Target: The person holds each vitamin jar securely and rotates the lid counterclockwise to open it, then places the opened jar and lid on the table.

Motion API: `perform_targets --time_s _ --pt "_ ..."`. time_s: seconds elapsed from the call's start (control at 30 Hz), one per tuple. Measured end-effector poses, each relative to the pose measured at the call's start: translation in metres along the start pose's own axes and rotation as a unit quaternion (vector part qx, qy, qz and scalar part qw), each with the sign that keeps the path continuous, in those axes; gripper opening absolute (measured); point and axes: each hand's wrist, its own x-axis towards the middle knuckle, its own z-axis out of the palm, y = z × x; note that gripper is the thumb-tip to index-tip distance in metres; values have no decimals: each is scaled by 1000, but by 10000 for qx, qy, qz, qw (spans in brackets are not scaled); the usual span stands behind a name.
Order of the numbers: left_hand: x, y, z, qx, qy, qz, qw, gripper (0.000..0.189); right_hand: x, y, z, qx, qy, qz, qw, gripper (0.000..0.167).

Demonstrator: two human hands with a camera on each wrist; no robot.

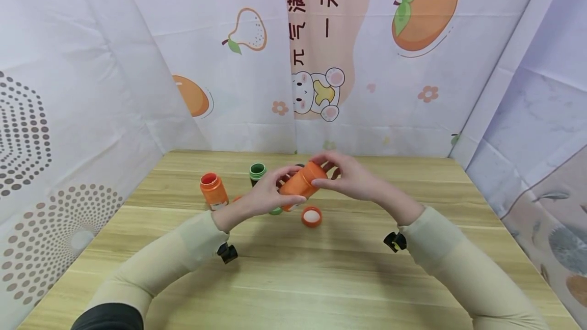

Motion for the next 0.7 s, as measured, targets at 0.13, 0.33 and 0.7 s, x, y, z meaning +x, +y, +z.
perform_targets --time_s 0.13,0.33,0.7 --pt "-1 -1 -1 36 -20 58 10000 61 -1 1 1 -13 33 -224 9997 43" --pt "-2 -3 -2 114 -43 193 9997 63 -2 3 3 70 72 -467 9989 43" --pt "-1 -3 -3 92 -188 123 9997 63 -5 5 7 119 73 -764 9970 44"
